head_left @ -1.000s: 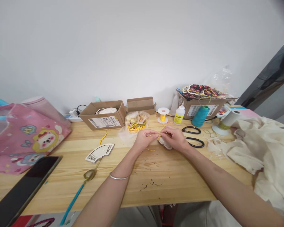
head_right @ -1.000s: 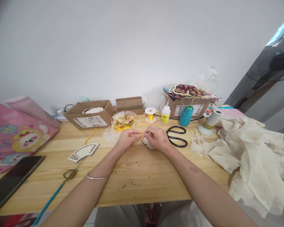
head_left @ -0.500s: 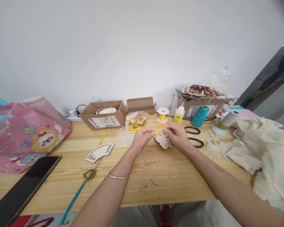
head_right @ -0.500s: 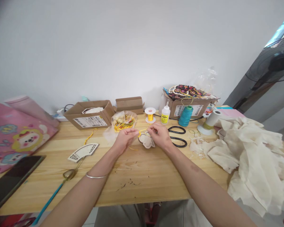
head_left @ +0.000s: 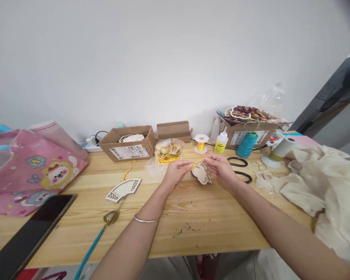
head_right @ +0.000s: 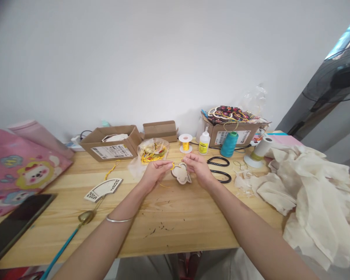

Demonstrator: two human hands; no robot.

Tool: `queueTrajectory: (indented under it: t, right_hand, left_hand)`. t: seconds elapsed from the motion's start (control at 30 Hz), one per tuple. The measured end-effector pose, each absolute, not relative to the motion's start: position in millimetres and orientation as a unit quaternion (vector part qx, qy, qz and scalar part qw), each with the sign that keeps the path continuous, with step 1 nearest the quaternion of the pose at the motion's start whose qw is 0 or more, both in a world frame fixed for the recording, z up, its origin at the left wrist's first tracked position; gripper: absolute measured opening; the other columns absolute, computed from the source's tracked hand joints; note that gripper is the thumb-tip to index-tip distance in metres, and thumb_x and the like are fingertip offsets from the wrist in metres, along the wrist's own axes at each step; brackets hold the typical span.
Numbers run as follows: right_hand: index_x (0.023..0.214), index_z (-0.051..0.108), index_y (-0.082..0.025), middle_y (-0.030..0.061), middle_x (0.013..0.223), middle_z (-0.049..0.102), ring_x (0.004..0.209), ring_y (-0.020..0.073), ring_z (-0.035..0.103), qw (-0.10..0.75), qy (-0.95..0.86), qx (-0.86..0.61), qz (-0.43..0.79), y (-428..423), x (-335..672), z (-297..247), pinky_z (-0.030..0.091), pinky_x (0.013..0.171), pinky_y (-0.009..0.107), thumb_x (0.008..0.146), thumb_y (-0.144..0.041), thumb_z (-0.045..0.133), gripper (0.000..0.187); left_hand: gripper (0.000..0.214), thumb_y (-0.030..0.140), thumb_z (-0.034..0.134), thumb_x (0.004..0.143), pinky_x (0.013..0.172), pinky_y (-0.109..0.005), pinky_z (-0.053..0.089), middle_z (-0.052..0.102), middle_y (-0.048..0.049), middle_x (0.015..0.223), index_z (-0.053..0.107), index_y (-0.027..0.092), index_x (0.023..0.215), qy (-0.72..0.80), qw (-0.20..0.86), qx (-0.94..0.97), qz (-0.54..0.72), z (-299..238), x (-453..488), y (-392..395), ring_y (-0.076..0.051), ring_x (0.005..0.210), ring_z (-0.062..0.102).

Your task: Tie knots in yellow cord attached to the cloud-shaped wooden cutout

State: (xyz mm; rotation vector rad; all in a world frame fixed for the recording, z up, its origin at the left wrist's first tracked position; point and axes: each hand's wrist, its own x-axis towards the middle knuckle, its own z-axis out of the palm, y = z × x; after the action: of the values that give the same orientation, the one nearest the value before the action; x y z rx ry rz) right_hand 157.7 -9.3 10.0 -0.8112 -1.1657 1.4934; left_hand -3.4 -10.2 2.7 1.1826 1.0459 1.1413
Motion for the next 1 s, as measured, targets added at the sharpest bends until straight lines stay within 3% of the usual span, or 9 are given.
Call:
queueTrajectory:
  t: [0.33,0.77,0.87,1.0]
  right_hand:
    - [0.061,0.048,-0.015,-0.0102,0.040,0.021,0.035,0.0027,0.017,0.503,-0.453,-0.310,0.668,-7,159,6,0.018,0.037,0.018,0.067,-0.026,0.055,0.014]
    - [0.062,0.044,-0.020,-0.0068,0.048,0.019,0.040,0.0069,0.023,0.620,-0.473,-0.262,0.568,-7,201,47,0.034,0.049,0.023,0.069,-0.033,0.049,0.015]
    - [0.063,0.048,-0.019,-0.0058,0.048,0.029,0.043,0.0074,0.033,0.575,-0.488,-0.234,0.613,-9,198,42,0.038,0.053,0.026,0.066,-0.042,0.049,0.022]
    - [0.070,0.055,-0.016,0.0016,0.061,0.052,0.056,0.0125,0.050,0.420,-0.572,-0.206,0.674,-17,186,34,0.042,0.061,0.031,0.061,-0.056,0.048,0.043]
  left_hand:
    - [0.022,0.028,0.064,0.054,0.064,-0.025,0.043,0.067,-0.0042,0.070,0.066,0.014,0.071,0.441,0.536,0.569,0.441,0,-5,-10,-0.015,0.064,0.057]
    - [0.024,0.029,0.067,0.051,0.063,-0.026,0.042,0.066,-0.0055,0.070,0.066,0.014,0.070,0.484,0.513,0.534,0.466,5,-3,-9,-0.016,0.065,0.057]
    - [0.024,0.029,0.067,0.051,0.061,-0.024,0.042,0.066,-0.0044,0.069,0.066,0.014,0.069,0.490,0.509,0.524,0.475,5,-4,-8,-0.015,0.065,0.057]
    - [0.028,0.031,0.066,0.051,0.056,-0.023,0.041,0.066,-0.0048,0.069,0.065,0.013,0.072,0.502,0.508,0.503,0.486,1,-6,-5,-0.015,0.062,0.057]
